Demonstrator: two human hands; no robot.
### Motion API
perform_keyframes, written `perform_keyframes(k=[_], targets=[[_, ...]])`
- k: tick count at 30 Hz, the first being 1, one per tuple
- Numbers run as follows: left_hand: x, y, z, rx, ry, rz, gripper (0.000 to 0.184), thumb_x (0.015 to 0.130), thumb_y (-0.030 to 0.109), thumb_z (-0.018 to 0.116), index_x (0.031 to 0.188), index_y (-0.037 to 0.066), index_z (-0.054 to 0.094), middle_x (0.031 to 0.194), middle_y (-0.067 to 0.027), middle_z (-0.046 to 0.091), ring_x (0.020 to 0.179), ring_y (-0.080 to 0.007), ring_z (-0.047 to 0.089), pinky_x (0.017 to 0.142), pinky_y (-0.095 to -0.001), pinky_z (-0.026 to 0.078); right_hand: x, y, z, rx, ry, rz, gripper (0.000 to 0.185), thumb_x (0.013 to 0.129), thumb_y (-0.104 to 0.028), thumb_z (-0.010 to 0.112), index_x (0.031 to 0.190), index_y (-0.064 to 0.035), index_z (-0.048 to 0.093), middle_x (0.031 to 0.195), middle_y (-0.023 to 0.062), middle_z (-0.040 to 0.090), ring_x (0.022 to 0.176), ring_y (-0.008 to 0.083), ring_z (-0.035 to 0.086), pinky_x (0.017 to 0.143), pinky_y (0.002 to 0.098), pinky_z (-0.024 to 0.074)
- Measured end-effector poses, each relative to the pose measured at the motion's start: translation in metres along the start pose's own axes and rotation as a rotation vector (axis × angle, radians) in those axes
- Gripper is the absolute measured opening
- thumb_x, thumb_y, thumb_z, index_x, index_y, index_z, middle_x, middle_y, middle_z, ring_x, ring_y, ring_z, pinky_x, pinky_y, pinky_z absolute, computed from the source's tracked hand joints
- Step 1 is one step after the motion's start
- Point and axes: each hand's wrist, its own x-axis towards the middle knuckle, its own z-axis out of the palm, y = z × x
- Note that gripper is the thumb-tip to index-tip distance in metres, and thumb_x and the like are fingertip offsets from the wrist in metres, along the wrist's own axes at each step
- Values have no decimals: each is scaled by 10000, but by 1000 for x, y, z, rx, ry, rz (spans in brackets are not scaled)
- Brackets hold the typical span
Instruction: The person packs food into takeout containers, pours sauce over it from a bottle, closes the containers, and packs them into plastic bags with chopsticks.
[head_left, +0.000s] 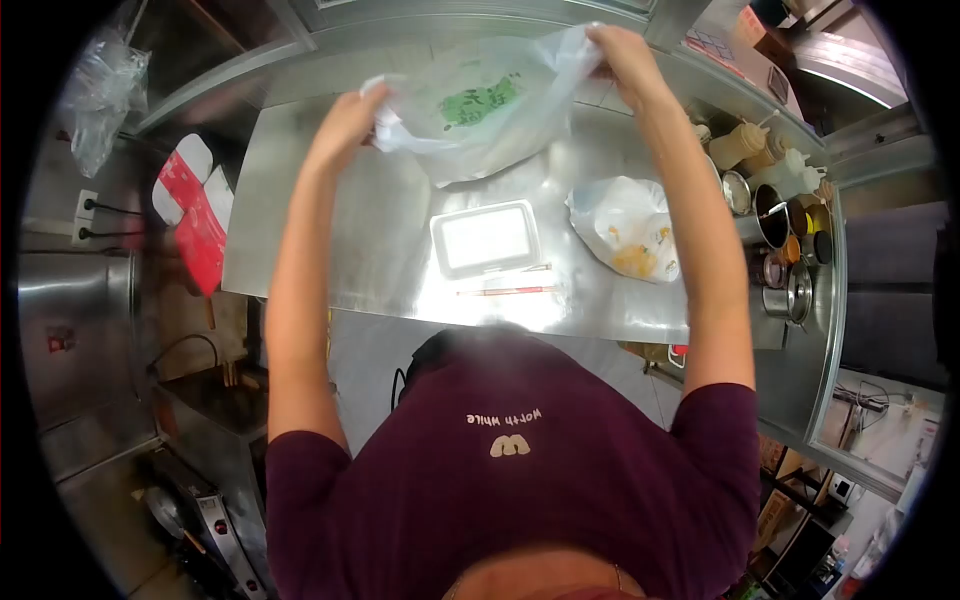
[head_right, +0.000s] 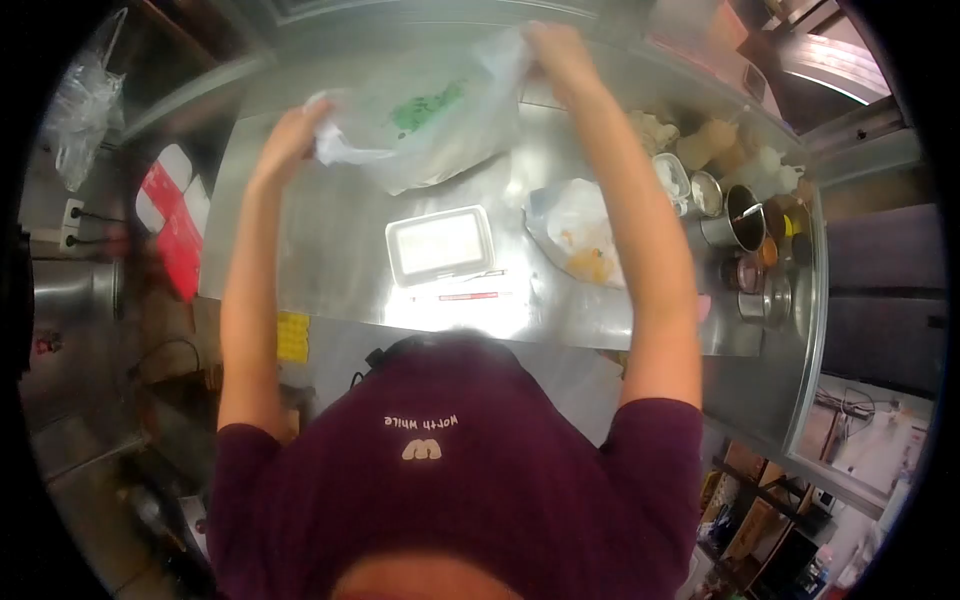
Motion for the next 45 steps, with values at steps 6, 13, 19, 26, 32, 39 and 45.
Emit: perform_keyframes(k=[6,13,19,26,32,39,45], targets=[[-25,56,-14,132,59,98,388,864,336,446,925,-16,599,772,-70,625,628,-134,588,542,-263,461,15,-15,-22,-161,-40,-215,217,812,-199,526,877,0,585,730,42,574,626,129,542,541,263,436],[-31,16,-17,357,-140,-98,390,841,318,471,902,-45,600,734,-89,624,504,-131,573,526,-251,460,-66,44,-18,-10,-165,141,201,834,-214,489,915,-42,555,704,13,593,576,70,497,496,233,408],[-63,52,70,717,288,1065,254,756,255,618,864,25,613,825,-127,608,705,-290,595,629,-369,480,-100,53,-9,88,-93,-66,217,866,-193,422,970,-15,490,876,117,661,570,75,502,486,217,408],[25,-6,195,1311,-667,229,400,663,215,696,997,28,578,972,-189,578,934,-342,558,768,-427,469,-117,71,-2,170,-44,-19,206,914,-203,372,1000,-32,449,888,117,655,528,46,468,445,182,363],[65,-84,194,1384,-415,212,713,592,280,745,1182,19,442,1194,-233,441,1141,-356,413,861,-538,392,-123,66,-10,233,47,-56,180,918,-181,368,974,-32,453,925,101,649,522,25,440,421,163,332],[59,-67,187,1317,-502,-51,1184,446,366,822,1374,60,153,1405,-216,185,1302,-377,175,954,-671,202,-118,77,-18,155,121,-45,289,916,-199,377,1068,33,457,978,150,632,811,164,565,756,266,420],[48,-82,190,1264,-351,124,1046,483,370,812,1322,63,268,1335,-213,308,1240,-371,305,947,-581,312,-103,73,-10,63,99,-90,241,900,-189,421,1034,7,460,928,117,649,606,77,475,546,210,371]])
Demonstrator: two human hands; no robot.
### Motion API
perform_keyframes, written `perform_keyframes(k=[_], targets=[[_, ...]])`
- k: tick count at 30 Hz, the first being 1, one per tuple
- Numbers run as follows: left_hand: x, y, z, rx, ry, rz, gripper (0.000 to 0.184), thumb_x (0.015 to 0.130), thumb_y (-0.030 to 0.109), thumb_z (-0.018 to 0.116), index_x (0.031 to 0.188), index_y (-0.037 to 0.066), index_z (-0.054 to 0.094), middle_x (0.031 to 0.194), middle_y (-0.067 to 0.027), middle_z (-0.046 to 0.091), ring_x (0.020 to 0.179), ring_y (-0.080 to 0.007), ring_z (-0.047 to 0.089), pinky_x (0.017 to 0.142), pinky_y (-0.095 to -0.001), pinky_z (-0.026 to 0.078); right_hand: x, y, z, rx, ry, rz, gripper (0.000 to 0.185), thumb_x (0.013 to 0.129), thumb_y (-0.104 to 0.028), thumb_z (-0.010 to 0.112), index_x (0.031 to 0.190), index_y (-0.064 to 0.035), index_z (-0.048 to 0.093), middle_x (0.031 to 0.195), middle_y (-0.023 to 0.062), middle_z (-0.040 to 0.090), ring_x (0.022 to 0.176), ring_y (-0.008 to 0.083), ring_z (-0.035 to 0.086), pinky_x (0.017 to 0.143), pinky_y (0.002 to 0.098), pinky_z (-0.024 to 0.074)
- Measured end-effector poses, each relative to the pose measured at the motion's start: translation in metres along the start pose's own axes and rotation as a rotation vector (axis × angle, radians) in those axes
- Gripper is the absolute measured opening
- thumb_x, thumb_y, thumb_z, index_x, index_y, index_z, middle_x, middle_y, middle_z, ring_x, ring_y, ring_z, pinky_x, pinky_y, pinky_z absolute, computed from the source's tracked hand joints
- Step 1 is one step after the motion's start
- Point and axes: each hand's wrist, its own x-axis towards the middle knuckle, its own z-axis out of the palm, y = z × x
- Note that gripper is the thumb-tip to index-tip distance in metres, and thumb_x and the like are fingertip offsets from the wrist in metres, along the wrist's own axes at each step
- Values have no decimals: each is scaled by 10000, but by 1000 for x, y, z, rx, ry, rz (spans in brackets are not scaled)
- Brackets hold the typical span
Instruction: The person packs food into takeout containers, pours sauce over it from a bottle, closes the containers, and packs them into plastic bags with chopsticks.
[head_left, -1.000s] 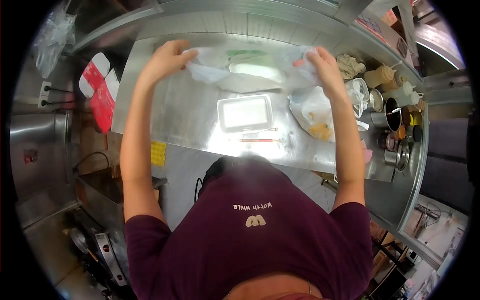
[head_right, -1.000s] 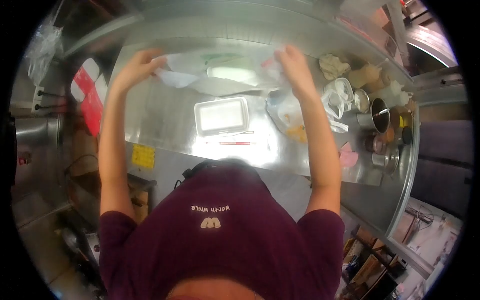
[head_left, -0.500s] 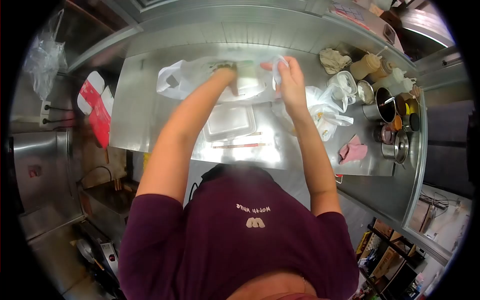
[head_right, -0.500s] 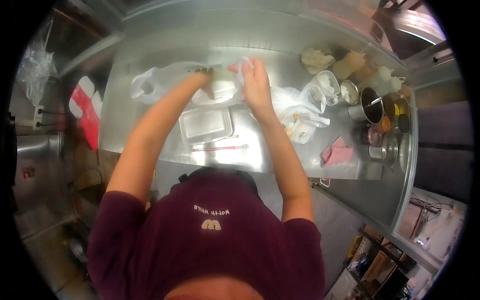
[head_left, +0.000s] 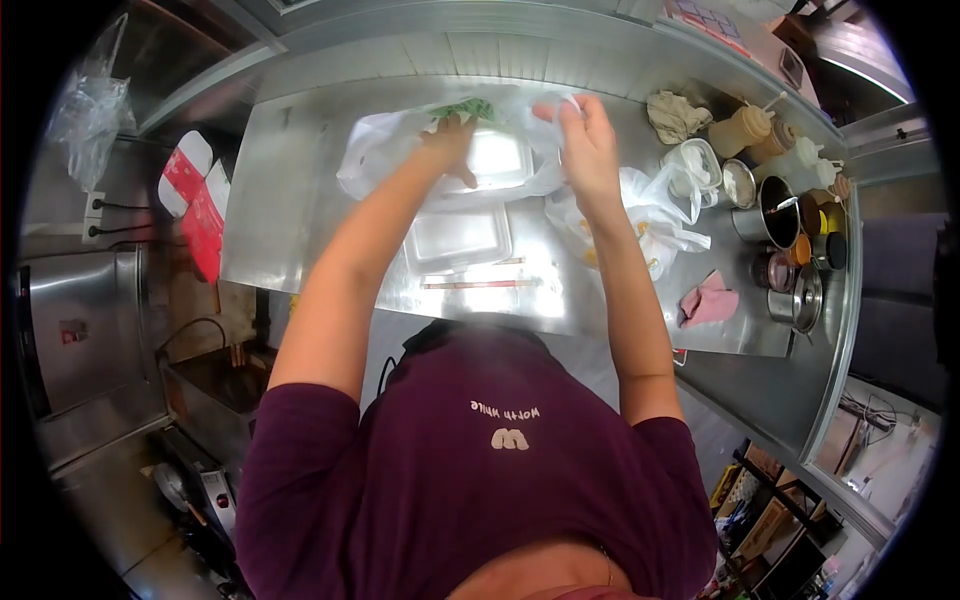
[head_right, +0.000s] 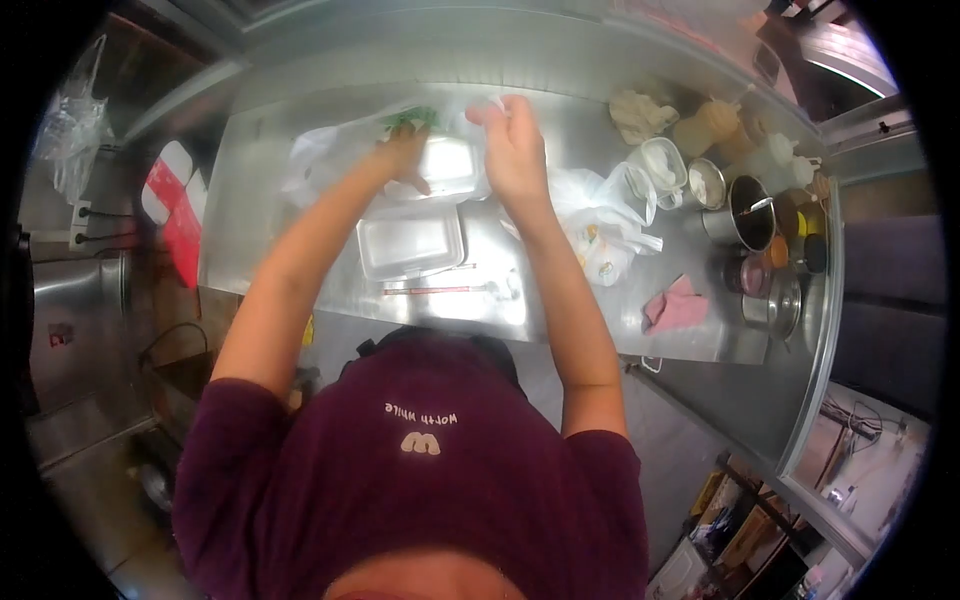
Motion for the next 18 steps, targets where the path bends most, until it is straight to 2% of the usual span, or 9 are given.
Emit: perform_keyframes(k=[1,4,5,7,9,12,15,18], targets=[[1,0,5,-10,50,23,974,503,371,804,1295,54,334,1303,-214,366,1218,-363,350,945,-545,347,4,6,1,-29,-11,-34,214,897,-188,434,1013,-11,464,909,94,655,493,29,425,440,180,346],[-25,17,-58,-28,-314,26,618,612,343,754,1100,35,534,1140,-178,531,1109,-323,479,883,-414,430,10,2,-4,-137,-42,-39,227,875,-158,464,1027,12,462,886,107,656,488,37,431,468,180,367],[-54,20,-81,5,-116,195,351,705,297,690,926,36,611,958,-136,618,951,-302,570,786,-364,467,12,0,-6,-117,-33,-55,230,867,-151,470,1028,13,462,876,110,656,501,43,444,474,182,374],[-113,14,-117,7,373,365,468,722,321,669,1070,35,543,988,-167,592,929,-319,562,769,-409,449,20,-8,-9,-72,-7,-92,237,850,-137,481,1030,16,461,854,117,654,528,55,471,485,187,390],[-138,2,-140,376,995,222,440,724,363,658,1005,33,582,895,-146,609,860,-294,581,741,-381,460,26,-27,-9,36,23,-39,244,832,-128,489,1028,14,466,838,122,651,562,68,492,495,188,401],[-121,-56,-134,210,365,-247,381,763,309,639,1023,35,599,886,-111,626,848,-248,585,744,-330,450,41,-32,-9,57,22,24,257,794,-106,511,1023,5,484,837,110,650,623,89,519,524,199,425],[-99,-118,-146,-788,150,-221,368,730,273,644,973,-1,606,812,-77,615,752,-162,561,632,-282,441,62,-32,-18,-49,20,-19,265,783,-102,518,1026,2,495,864,99,649,640,86,527,529,204,425],[-100,-127,-155,-1087,361,-111,358,749,262,611,978,-13,617,865,-79,619,749,-122,535,624,-255,428,64,-58,-23,-93,34,-73,285,783,-116,536,1041,2,502,907,96,641,699,92,547,549,212,429]])
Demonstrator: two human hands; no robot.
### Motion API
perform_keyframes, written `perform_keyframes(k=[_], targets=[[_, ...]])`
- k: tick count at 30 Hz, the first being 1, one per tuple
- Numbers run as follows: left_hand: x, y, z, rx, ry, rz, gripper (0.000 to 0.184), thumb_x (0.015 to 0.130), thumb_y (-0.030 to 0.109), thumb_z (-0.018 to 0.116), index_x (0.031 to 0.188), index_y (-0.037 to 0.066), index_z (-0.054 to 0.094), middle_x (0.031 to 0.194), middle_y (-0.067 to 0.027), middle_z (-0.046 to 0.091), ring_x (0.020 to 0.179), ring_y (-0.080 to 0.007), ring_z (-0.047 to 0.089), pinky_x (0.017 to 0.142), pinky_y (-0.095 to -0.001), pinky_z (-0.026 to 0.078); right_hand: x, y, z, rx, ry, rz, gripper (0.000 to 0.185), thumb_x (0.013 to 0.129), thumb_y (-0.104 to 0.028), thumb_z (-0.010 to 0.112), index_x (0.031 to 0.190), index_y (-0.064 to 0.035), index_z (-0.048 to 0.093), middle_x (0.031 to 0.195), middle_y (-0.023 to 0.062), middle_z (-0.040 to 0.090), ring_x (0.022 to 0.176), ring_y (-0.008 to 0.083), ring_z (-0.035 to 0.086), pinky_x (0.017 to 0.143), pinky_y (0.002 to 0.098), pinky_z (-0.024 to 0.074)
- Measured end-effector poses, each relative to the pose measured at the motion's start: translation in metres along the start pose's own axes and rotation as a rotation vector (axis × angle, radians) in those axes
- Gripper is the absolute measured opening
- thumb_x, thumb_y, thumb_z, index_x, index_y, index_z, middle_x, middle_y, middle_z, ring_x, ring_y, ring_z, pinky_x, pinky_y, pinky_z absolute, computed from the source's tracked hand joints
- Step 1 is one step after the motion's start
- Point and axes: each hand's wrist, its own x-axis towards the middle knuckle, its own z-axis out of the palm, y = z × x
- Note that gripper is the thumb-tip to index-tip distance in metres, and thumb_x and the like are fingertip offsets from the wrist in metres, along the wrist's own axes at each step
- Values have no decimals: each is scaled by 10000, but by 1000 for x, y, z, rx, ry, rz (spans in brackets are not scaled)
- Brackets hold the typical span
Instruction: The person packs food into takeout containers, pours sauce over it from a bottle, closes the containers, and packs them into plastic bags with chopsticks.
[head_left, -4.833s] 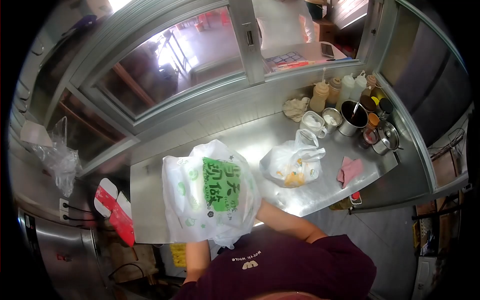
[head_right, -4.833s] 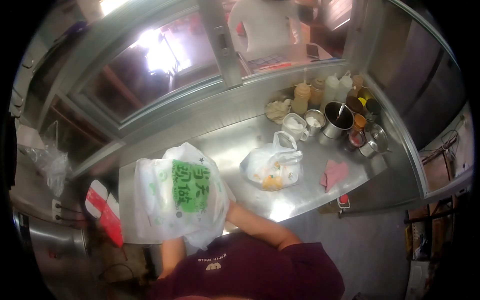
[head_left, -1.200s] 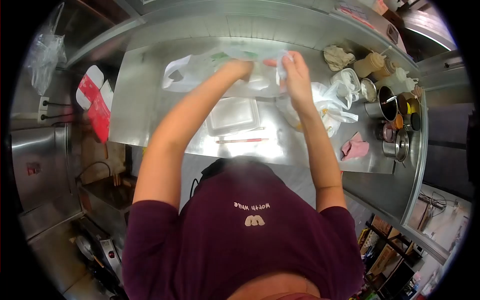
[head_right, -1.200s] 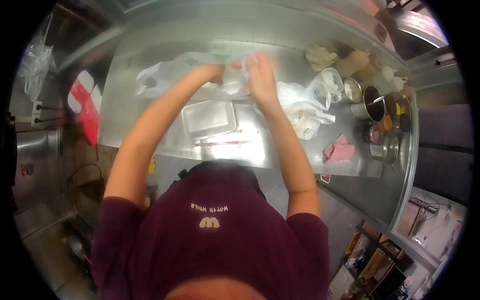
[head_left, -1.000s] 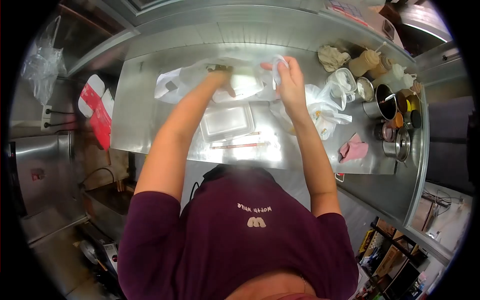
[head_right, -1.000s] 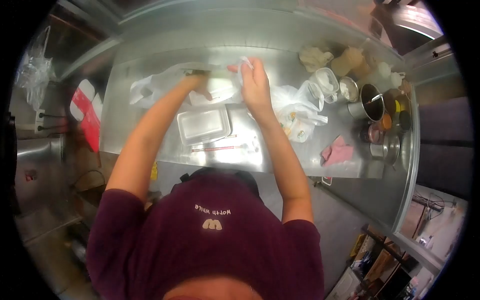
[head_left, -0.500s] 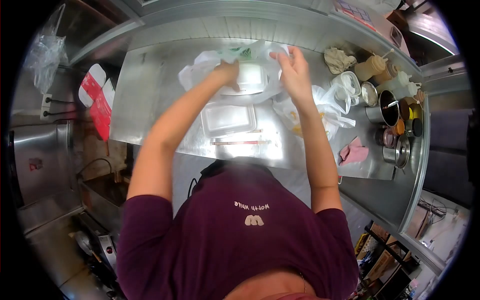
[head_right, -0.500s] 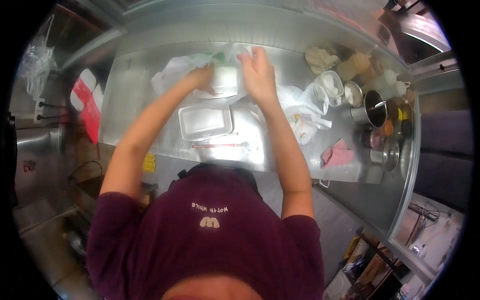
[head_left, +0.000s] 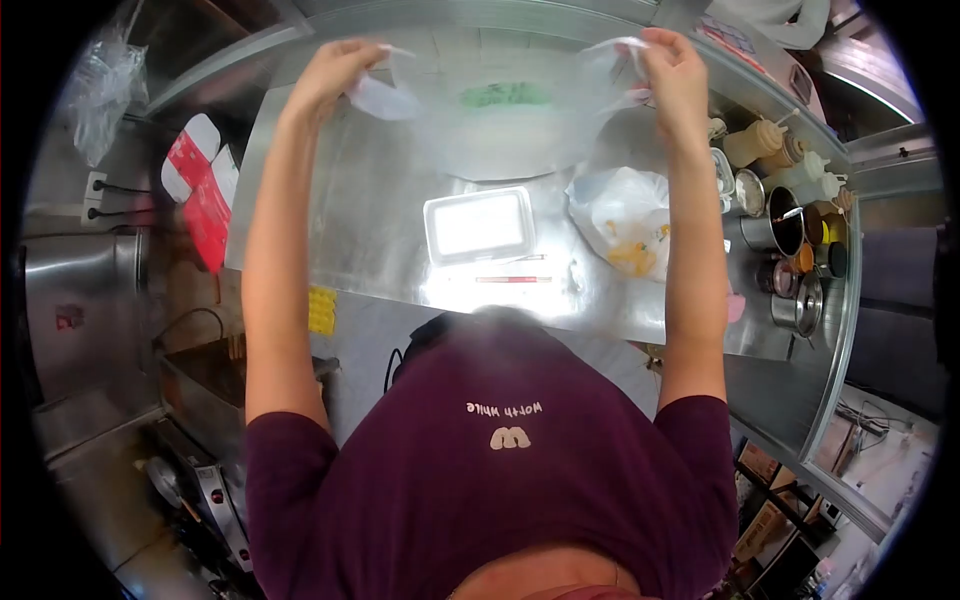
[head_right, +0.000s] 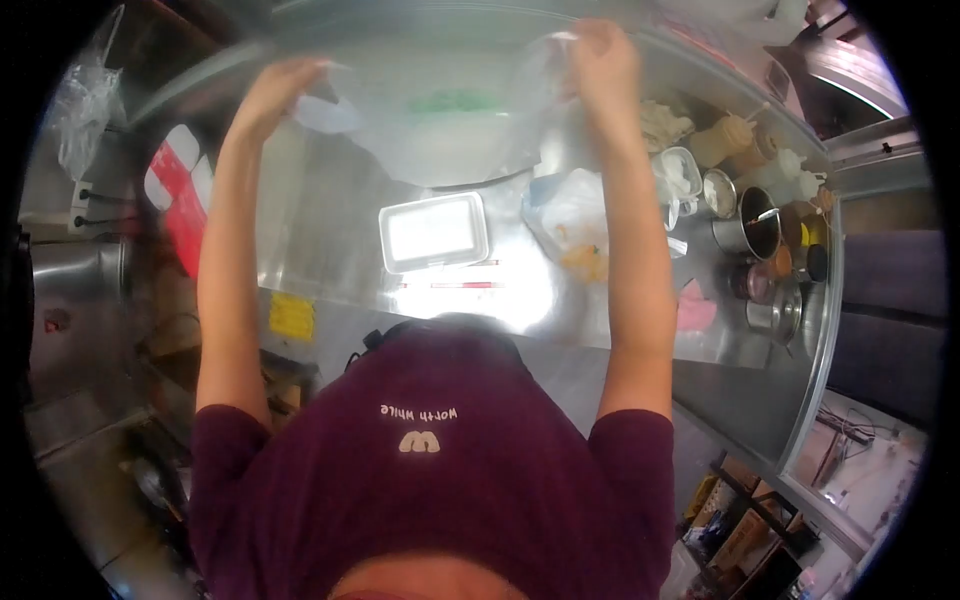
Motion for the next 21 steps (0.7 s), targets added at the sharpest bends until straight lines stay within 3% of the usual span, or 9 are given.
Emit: perform_keyframes(k=[2,5,7,9,11,13,15,18,21], targets=[[-15,14,9,-67,-1,37,466,775,275,598,1142,-2,520,966,-100,598,790,-143,555,674,-265,447,-11,-13,6,10,39,-18,305,786,-127,548,1055,9,505,957,108,628,770,109,563,604,223,444],[-42,21,16,-94,-10,62,563,803,309,589,1247,9,416,1029,-114,574,821,-154,566,717,-275,454,-26,14,-4,-414,58,-257,346,802,-155,556,1088,24,483,1057,132,585,891,140,552,740,254,445],[-56,10,20,-138,37,131,621,817,347,581,1291,16,355,1048,-117,564,837,-162,573,746,-289,455,-65,1,-7,-580,271,-342,403,791,-157,590,1126,38,477,1111,157,520,974,215,533,818,326,437],[-74,-13,18,-247,339,130,590,827,369,570,1258,10,387,1021,-114,575,830,-161,576,733,-301,457,-113,-19,-1,-250,478,-380,356,780,-97,594,1097,26,493,1071,157,529,994,216,510,855,323,399],[-86,-66,13,-319,494,30,543,836,380,558,1208,6,427,982,-106,585,809,-159,576,711,-313,457,-159,-3,-1,-246,498,-599,202,797,-48,558,993,0,549,995,117,558,953,190,532,825,305,418],[-97,-162,44,-232,337,-199,488,842,380,545,1135,-4,472,939,-94,588,770,-153,566,677,-310,454,-186,30,11,-390,117,-425,193,778,-56,588,954,12,550,896,140,572,840,209,554,761,301,433],[-124,-166,85,-105,-34,-396,477,843,372,539,1078,-42,505,913,-110,585,754,-159,556,662,-280,450,-187,88,41,-239,-151,215,315,790,-187,616,996,42,549,883,156,586,787,217,573,701,310,460],[-124,-184,134,-175,-143,-521,492,827,345,568,1081,-71,500,908,-143,596,785,-179,575,681,-279,454,-185,199,63,-553,-267,129,503,770,-301,642,1012,123,520,918,193,596,753,212,600,642,302,484],[-133,-175,139,-383,-169,-494,467,819,311,584,1076,-71,504,921,-144,599,820,-181,575,701,-287,456,-166,173,78,11,-427,793,482,757,-279,655,1047,88,540,937,161,609,840,196,594,723,303,475]])
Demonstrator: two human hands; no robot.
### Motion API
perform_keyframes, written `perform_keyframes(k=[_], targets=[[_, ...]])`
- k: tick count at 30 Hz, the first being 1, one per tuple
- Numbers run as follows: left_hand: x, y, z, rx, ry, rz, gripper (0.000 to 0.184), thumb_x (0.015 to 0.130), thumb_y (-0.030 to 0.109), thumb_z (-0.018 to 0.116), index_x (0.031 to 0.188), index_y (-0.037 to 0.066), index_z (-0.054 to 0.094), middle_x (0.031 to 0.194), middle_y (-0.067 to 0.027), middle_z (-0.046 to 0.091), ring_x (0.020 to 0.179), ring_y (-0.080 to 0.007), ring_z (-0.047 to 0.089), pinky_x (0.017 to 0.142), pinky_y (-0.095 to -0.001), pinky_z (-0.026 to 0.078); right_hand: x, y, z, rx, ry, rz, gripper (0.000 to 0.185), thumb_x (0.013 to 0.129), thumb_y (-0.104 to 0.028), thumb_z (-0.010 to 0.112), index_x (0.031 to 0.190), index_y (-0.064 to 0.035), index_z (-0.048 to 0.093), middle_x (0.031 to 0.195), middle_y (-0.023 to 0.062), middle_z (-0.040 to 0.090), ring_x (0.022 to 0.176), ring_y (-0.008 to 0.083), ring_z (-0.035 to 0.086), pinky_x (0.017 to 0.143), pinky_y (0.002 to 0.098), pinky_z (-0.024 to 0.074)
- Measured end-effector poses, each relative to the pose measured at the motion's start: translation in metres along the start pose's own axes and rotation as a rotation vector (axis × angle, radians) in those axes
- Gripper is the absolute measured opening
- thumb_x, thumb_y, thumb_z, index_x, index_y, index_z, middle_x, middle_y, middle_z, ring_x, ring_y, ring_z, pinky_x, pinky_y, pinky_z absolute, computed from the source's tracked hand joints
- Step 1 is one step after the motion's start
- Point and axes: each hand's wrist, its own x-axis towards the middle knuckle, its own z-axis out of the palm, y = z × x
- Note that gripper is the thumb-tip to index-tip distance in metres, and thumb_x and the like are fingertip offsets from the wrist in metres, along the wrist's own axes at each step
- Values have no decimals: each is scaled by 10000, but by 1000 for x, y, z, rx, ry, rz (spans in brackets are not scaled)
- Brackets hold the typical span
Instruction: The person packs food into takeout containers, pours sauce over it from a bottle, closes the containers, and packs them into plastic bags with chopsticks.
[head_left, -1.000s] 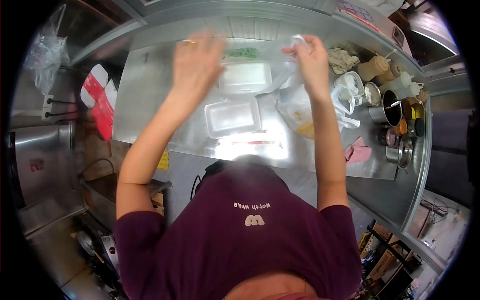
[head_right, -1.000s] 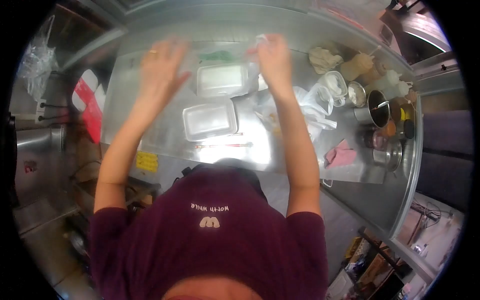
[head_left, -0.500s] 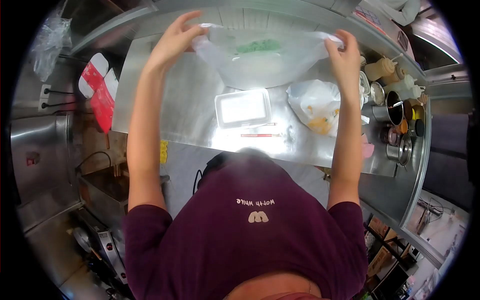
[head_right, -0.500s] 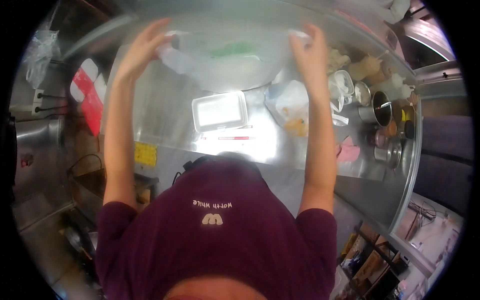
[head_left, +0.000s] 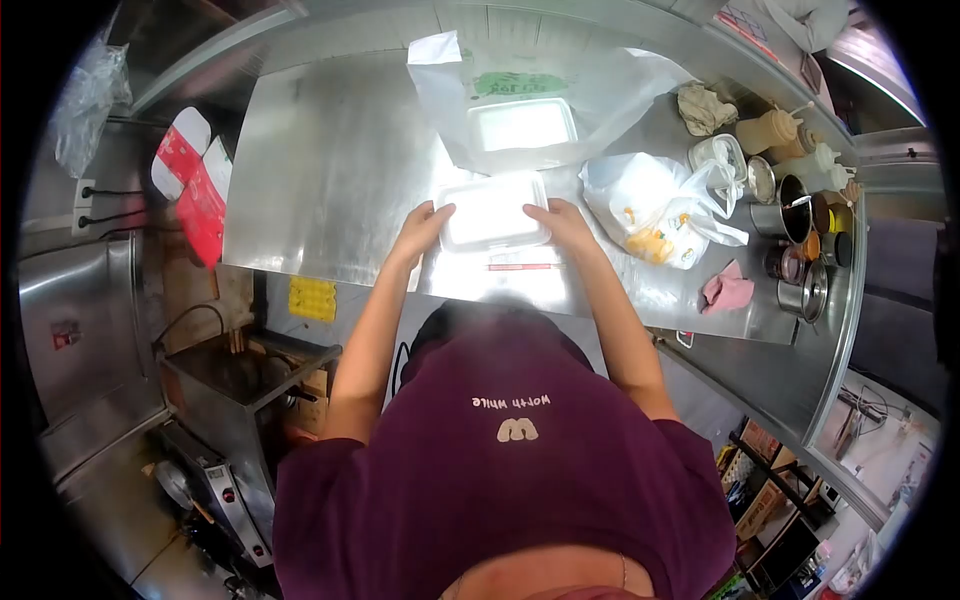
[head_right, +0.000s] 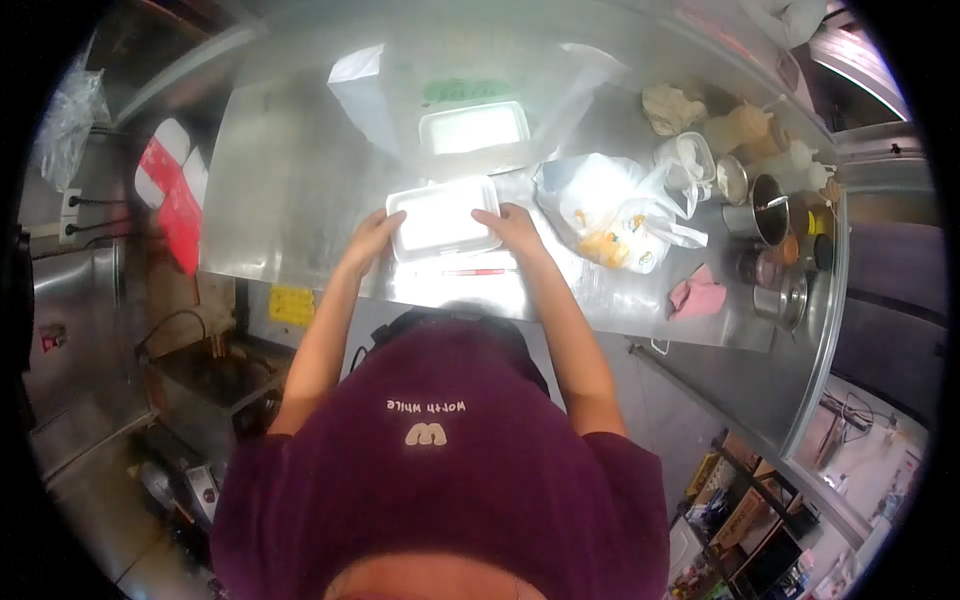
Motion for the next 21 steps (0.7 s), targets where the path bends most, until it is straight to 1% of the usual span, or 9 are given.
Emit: perform_keyframes(k=[3,6,8,13,15,17,19,20,21], targets=[[-17,11,2,69,88,-1,404,824,259,587,1072,-51,512,931,-127,599,858,-173,563,724,-267,447,-2,2,4,198,-122,53,513,734,-225,675,1127,58,503,1017,149,588,888,198,588,740,303,481],[-53,17,-3,-37,43,214,342,828,204,586,1073,-26,519,962,-108,600,896,-160,557,758,-256,435,-49,-11,10,192,-79,-158,572,715,-203,700,1158,63,454,1060,159,549,963,196,545,786,292,468],[-97,51,1,9,60,300,304,829,142,581,1083,-13,518,1000,-95,596,922,-144,552,791,-254,428,-88,-28,10,275,-62,-198,579,722,-190,692,1183,45,432,1071,140,548,974,194,539,820,294,452],[-142,138,-1,-172,143,422,330,818,90,579,1121,-7,491,1070,-89,566,979,-164,530,852,-266,418,-159,-108,-14,507,-46,-389,542,758,-152,647,1209,32,409,1078,119,541,996,182,526,877,297,419],[-105,150,10,-24,413,883,432,810,188,593,1171,-2,450,1086,-100,541,1009,-198,512,863,-301,410,-160,-144,-27,599,-45,-446,494,806,-169,591,1214,32,400,1068,118,538,986,175,529,863,286,420],[-76,162,16,442,539,971,506,763,227,606,1179,1,429,1077,-144,517,992,-253,506,831,-352,402,-150,-173,-32,598,1,-577,456,829,-224,572,1182,29,429,1051,111,544,950,168,536,836,284,424],[-46,168,32,468,586,1049,464,716,206,609,1107,1,467,997,-164,541,918,-302,516,785,-388,385,-131,-187,-41,496,48,-663,447,844,-254,563,1173,23,442,1077,94,537,984,151,521,863,277,409],[-38,167,36,646,698,1065,336,683,130,600,986,6,521,905,-147,574,894,-313,520,764,-385,377,-122,-191,-43,481,88,-680,451,834,-249,579,1165,27,449,1069,95,542,975,151,524,858,275,408],[-31,170,40,648,726,949,213,705,144,608,866,11,565,786,-118,587,807,-263,549,729,-346,393,-111,-192,-44,467,130,-697,455,825,-244,596,1158,31,455,1061,96,547,966,151,528,854,273,408]])
